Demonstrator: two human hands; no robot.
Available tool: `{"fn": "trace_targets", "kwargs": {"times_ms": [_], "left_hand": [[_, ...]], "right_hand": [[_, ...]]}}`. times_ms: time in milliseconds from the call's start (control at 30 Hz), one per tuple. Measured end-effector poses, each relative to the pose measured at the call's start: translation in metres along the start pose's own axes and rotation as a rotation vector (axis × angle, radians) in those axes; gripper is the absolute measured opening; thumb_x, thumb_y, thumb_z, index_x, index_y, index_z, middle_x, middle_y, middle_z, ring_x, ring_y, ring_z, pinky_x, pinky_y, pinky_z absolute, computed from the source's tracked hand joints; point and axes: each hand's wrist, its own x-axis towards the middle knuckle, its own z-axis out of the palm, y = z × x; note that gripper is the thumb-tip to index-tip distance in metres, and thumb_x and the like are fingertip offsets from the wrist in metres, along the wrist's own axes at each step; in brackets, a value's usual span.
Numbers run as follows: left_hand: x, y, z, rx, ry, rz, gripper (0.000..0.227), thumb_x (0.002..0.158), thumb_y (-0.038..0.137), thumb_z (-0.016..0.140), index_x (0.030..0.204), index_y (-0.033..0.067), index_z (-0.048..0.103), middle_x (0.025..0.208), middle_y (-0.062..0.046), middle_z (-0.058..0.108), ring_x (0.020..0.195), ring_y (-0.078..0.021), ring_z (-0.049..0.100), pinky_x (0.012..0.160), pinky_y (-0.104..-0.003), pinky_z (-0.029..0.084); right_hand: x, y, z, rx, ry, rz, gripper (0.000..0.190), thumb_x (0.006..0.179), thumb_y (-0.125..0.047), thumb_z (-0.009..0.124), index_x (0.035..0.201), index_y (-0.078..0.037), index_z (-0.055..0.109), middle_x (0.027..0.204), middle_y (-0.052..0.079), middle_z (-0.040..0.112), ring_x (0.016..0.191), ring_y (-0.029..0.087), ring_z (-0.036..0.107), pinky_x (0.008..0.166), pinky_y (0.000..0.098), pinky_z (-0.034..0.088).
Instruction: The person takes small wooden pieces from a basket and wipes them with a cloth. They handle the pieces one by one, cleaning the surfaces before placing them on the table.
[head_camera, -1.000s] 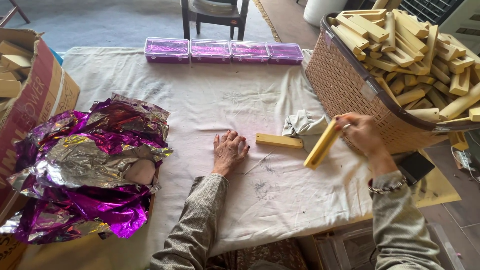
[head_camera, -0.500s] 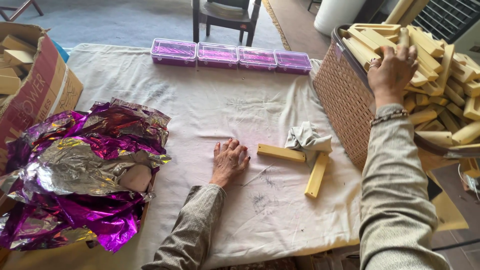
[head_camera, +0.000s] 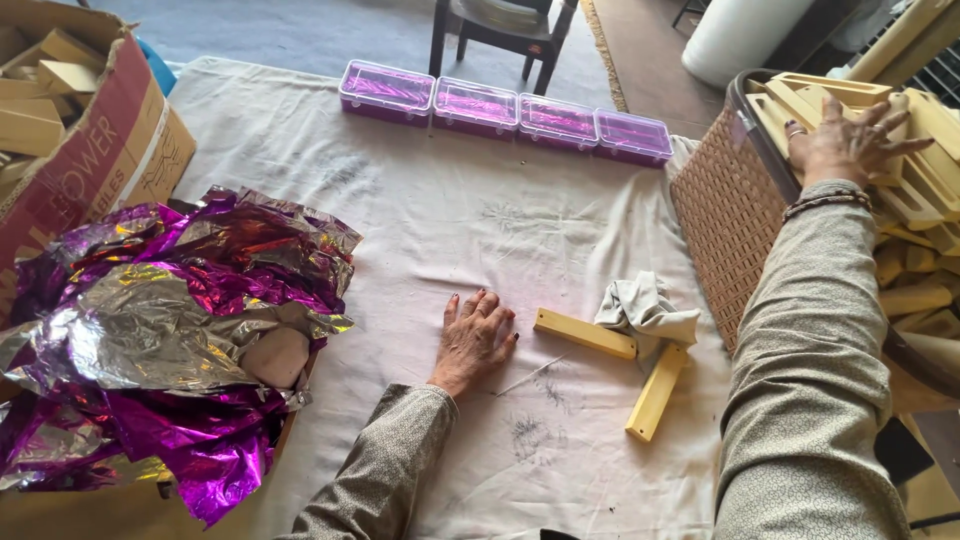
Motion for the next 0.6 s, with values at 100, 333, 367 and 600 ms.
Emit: {"fn": "trace_targets", "kwargs": {"times_ms": [100,333,367,600], "left_hand": [[-0.003,0.006,-0.01,-0.018,0.003,-0.008,0.039,0.091,0.042,0.068,0.124,0.0222,0.065,0.141,-0.006,0.053,0.143,-0.0248,0.038,0.12,-0.058,0.017],[-0.001,0.005,-0.012,-0.025,-0.009,-0.004,0.039,0.09,0.041,0.068,0.124,0.0216,0.065,0.141,-0.005,0.053,0.143,-0.0248,0.038,0.12,-0.058,0.018],[-0.002,0.004,-0.01,-0.029,-0.014,-0.006,0.039,0.09,0.041,0.068,0.124,0.0218,0.065,0.141,-0.005,0.053,0.143,-0.0249,0.038,0.12,-0.058,0.018],[-0.001,0.002,-0.005,-0.022,-0.017,-0.003,0.039,0.091,0.042,0.068,0.125,0.0228,0.065,0.141,-0.005,0.053,0.144,-0.0248,0.038,0.12,-0.059,0.018]], "right_hand": [[-0.006,-0.007,-0.004,0.02,-0.002,0.05,0.074,0.08,-0.076,0.064,0.144,-0.042,0.051,0.167,0.016,0.02,0.149,0.047,0.015,0.112,0.0804,-0.005],[0.02,0.007,0.033,-0.034,0.145,0.115,0.055,0.073,-0.056,0.085,0.121,-0.032,0.073,0.14,0.02,0.052,0.132,0.046,0.045,0.109,0.0766,0.014],[0.014,0.007,0.029,-0.091,0.157,0.103,0.049,0.076,-0.055,0.082,0.117,-0.03,0.074,0.133,0.021,0.056,0.127,0.046,0.049,0.109,0.0763,0.015],[-0.011,0.031,0.011,-0.379,0.19,-0.085,0.028,0.096,-0.034,0.073,0.117,-0.015,0.073,0.11,0.024,0.07,0.11,0.046,0.061,0.106,0.0739,0.028]]}}
